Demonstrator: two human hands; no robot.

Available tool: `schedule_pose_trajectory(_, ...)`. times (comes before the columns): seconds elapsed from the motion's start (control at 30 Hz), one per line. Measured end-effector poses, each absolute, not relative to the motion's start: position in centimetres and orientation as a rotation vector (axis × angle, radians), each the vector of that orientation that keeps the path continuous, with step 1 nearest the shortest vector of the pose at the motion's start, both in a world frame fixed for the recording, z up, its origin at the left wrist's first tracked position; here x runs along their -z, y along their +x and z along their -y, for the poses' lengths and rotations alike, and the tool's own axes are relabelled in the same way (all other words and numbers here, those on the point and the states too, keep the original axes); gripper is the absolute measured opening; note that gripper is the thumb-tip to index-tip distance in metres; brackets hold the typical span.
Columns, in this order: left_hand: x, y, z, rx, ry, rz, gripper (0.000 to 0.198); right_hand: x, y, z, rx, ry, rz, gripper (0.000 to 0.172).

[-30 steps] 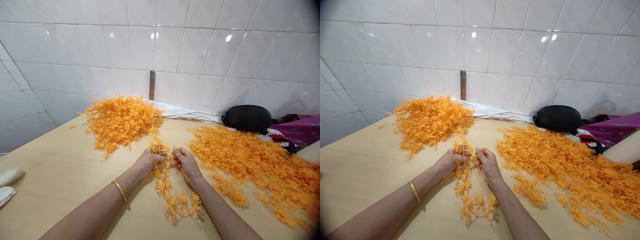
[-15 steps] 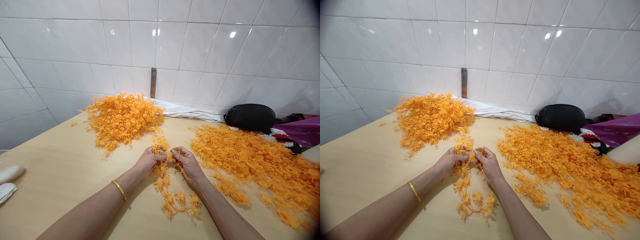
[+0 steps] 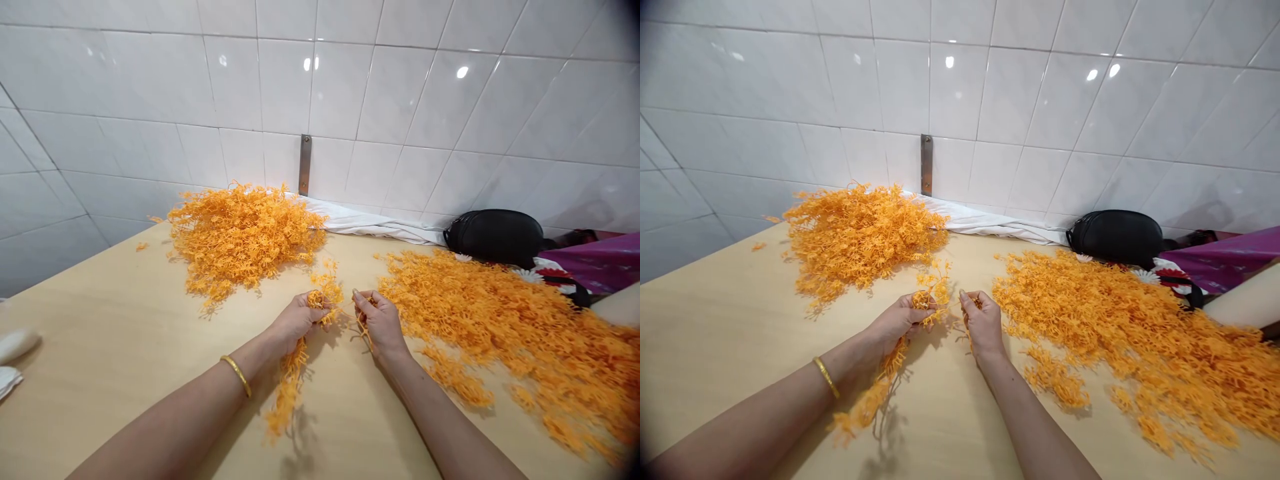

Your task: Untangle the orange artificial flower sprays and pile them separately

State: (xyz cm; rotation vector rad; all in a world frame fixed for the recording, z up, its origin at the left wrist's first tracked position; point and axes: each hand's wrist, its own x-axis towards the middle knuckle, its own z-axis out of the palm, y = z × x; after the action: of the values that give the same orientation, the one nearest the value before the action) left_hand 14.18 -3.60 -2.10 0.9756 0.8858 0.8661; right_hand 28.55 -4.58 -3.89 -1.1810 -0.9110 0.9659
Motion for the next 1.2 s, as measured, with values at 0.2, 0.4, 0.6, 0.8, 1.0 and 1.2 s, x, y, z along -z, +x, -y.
schedule_pose_trajectory(0.2,2.0,14.9,3.9,-0.903,0.988,-0.893,0.014,3.9,27.5,4.5,-1.039,-1.148,0.670,0.029)
schedule_pose_trajectory(0.4,2.3,15.1,4.0,-0.879,1.017,-0.901,0.013,3.0,30.0,4.1,-0.929,-1.116,0.557,0.028)
schedule_pose_trajectory(0.6,2.9,14.2,3.6,-0.866,0.984,-0.896,0.019,1.7,34.2,3.8,-0.769,-1.160,0.481,0.025)
schedule_pose_trajectory(0.8,3.0,13.7,3.4,-0.837,1.034,-0.768,0.016,2.4,31.0,3.9,-1.072,-1.249,0.786,0.024)
schedule_pose_trajectory(1.0,3.3,13.7,3.3,-0.910,0.976,-0.779,0.017,2.0,29.1,5.5,-1.227,-1.195,1.217,0.022)
schedule_pose_trajectory(1.2,3.6,14.1,3.1,-1.046,0.849,-0.770,0.023,1.6,28.2,6.6,-1.334,-1.219,1.445,0.021)
